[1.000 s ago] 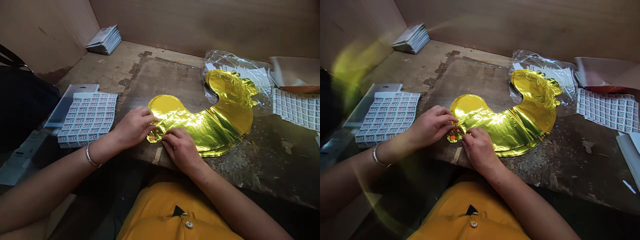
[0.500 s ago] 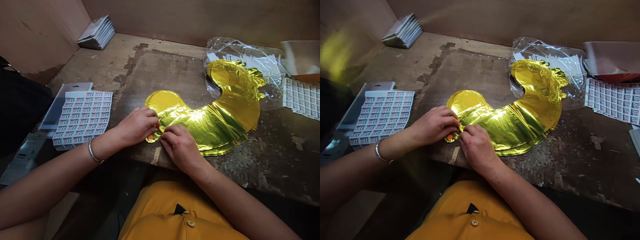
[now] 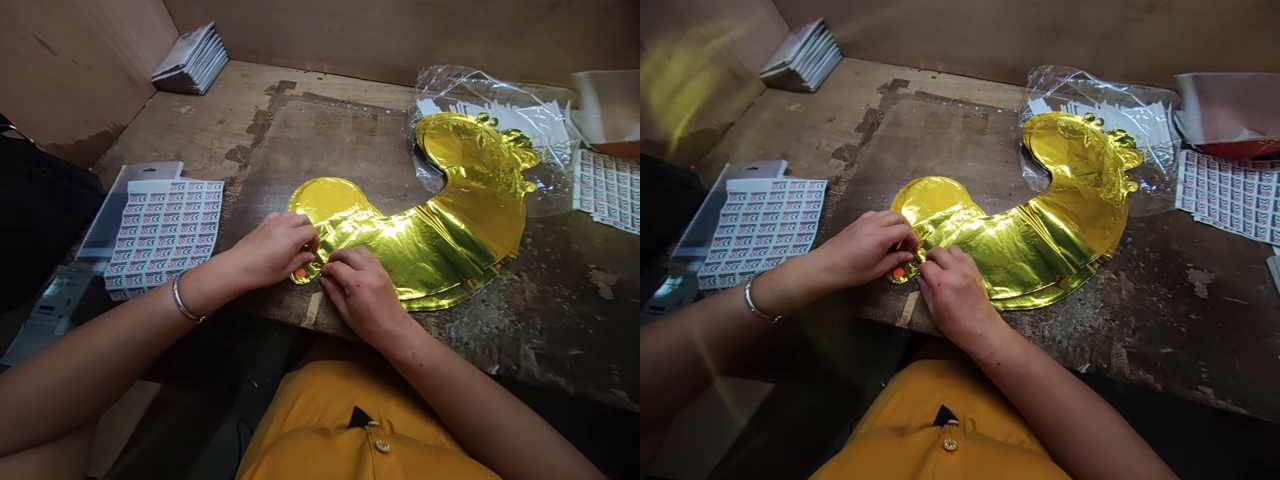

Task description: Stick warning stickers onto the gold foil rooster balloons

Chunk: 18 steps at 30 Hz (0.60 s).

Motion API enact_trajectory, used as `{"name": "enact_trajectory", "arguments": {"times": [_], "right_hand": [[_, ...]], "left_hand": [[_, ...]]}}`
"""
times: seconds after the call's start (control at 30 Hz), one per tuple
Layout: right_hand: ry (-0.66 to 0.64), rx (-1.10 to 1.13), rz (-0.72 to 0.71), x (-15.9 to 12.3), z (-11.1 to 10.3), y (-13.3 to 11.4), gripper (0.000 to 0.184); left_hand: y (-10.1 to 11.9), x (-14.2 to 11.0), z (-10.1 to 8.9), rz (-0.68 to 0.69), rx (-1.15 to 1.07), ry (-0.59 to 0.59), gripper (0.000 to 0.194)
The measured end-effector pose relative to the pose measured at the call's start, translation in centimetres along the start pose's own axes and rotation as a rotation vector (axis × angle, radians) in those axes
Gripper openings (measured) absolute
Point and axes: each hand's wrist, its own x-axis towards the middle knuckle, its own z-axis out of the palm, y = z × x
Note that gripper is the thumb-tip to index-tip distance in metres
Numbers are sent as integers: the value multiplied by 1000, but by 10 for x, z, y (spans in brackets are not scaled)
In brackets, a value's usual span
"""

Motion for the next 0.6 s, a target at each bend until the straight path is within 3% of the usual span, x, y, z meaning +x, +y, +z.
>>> {"name": "enact_trajectory", "arguments": {"times": [0.6], "right_hand": [[4, 11, -18, 0, 1, 2, 14]], "left_hand": [[0, 5, -4, -77, -61, -70, 6]]}}
